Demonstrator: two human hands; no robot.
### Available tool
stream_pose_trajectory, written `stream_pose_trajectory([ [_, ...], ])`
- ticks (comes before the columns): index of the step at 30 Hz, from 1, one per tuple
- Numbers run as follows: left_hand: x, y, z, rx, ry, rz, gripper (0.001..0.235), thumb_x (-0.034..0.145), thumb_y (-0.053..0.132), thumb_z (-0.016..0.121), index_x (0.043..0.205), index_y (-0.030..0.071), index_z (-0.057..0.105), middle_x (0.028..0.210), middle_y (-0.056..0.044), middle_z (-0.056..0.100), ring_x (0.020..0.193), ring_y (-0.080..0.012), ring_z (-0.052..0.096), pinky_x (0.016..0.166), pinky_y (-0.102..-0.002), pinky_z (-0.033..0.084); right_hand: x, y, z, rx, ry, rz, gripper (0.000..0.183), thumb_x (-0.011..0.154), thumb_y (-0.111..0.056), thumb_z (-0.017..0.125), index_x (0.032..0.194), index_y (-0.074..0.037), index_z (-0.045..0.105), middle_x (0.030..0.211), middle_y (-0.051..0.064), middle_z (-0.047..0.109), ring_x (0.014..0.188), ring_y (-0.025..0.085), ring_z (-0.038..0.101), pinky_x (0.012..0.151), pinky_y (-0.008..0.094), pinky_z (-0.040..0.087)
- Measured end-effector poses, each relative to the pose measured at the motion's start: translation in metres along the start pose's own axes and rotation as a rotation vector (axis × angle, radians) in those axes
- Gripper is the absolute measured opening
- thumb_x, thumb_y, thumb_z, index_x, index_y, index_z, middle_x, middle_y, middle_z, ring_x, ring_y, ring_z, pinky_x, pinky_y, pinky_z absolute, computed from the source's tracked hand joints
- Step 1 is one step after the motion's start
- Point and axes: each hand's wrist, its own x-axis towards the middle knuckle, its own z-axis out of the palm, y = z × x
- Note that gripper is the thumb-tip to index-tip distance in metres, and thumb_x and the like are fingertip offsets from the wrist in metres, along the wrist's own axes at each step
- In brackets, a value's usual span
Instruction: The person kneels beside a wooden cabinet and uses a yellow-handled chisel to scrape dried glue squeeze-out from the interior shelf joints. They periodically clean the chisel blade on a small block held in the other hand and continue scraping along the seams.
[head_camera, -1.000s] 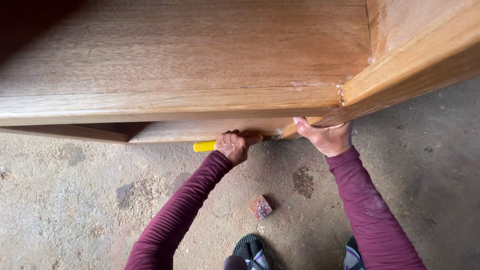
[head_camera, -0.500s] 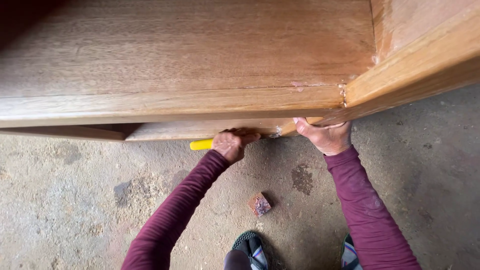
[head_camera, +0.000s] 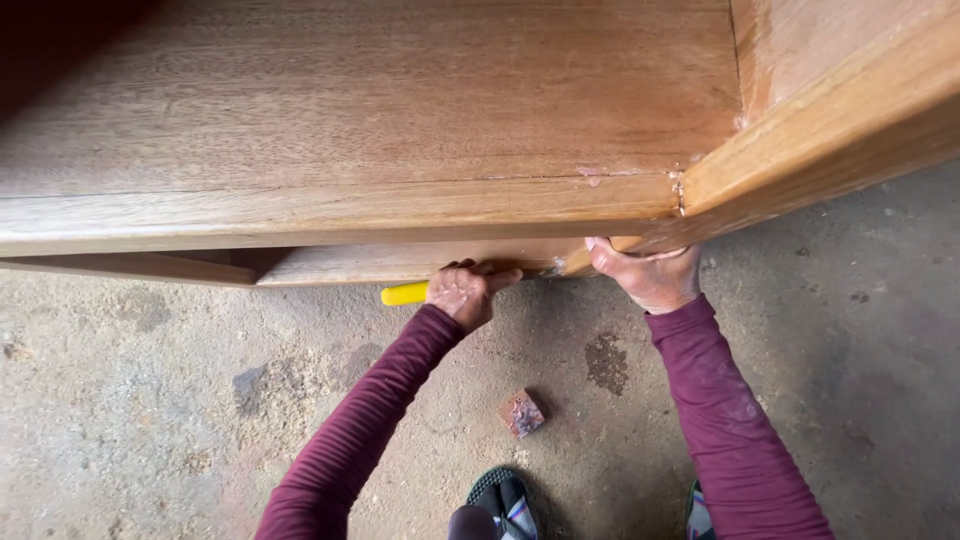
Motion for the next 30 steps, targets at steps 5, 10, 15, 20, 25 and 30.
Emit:
stream_pose_trajectory([
  [5, 0.004, 0.004, -0.003, -0.102, -0.188, -0.063, 0.058, 0.084, 0.007, 0.056, 0.131, 0.037, 0.07, 0.112, -0.007, 0.075, 0.089, -0.0287, 0.073, 0.075, -0.042, 0.061, 0.004, -0.011, 0.004, 0.04, -0.017, 0.002, 0.046, 0.083, -0.003, 0.085, 0.123, -0.002, 0.062, 0.112, 0.007, 0.071, 0.102, 0.016, 0.072, 0.095, 0.034, 0.063],
  [10, -0.003, 0.011, -0.008, -0.033, -0.059, 0.012, 0.058, 0.077, 0.009, 0.063, 0.128, 0.034, 0.07, 0.11, -0.006, 0.075, 0.09, -0.0275, 0.072, 0.079, -0.043, 0.061, -0.004, 0.005, -0.002, 0.049, -0.034, 0.039, 0.042, 0.085, -0.003, 0.085, 0.121, -0.002, 0.063, 0.111, 0.007, 0.072, 0.101, 0.016, 0.073, 0.094, 0.033, 0.063],
  [15, -0.015, 0.023, 0.008, -0.234, -0.094, -0.127, 0.06, 0.077, 0.004, 0.065, 0.131, 0.029, 0.07, 0.108, -0.004, 0.076, 0.096, -0.0274, 0.074, 0.076, -0.042, 0.06, 0.0, -0.006, 0.005, -0.004, 0.032, 0.023, 0.049, 0.081, -0.004, 0.085, 0.124, -0.001, 0.061, 0.114, 0.007, 0.07, 0.103, 0.015, 0.071, 0.096, 0.033, 0.062],
  [20, -0.024, 0.025, 0.02, -0.506, -0.146, -0.4, 0.048, 0.089, 0.01, 0.065, 0.129, 0.036, 0.072, 0.107, -0.003, 0.079, 0.089, -0.0233, 0.077, 0.08, -0.039, 0.062, -0.001, -0.01, 0.008, -0.002, 0.031, -0.002, 0.052, 0.08, -0.005, 0.085, 0.125, -0.002, 0.059, 0.115, 0.005, 0.069, 0.104, 0.014, 0.071, 0.096, 0.032, 0.063],
  [25, -0.018, 0.01, 0.011, -0.224, -0.055, -0.239, 0.054, 0.082, 0.008, 0.063, 0.126, 0.038, 0.072, 0.116, -0.006, 0.075, 0.089, -0.0253, 0.076, 0.069, -0.043, 0.061, 0.001, -0.013, 0.006, 0.013, 0.035, 0.003, 0.049, 0.081, -0.003, 0.085, 0.123, 0.0, 0.061, 0.113, 0.006, 0.07, 0.102, 0.015, 0.071, 0.094, 0.032, 0.062],
  [30, 0.002, 0.012, -0.017, -0.049, -0.286, -0.173, 0.055, 0.089, 0.01, 0.058, 0.135, 0.04, 0.068, 0.109, -0.011, 0.075, 0.081, -0.0284, 0.073, 0.071, -0.044, 0.06, 0.001, -0.008, 0.005, -0.021, 0.043, 0.002, 0.052, 0.08, -0.004, 0.086, 0.126, -0.001, 0.06, 0.115, 0.005, 0.07, 0.104, 0.013, 0.07, 0.095, 0.032, 0.061],
])
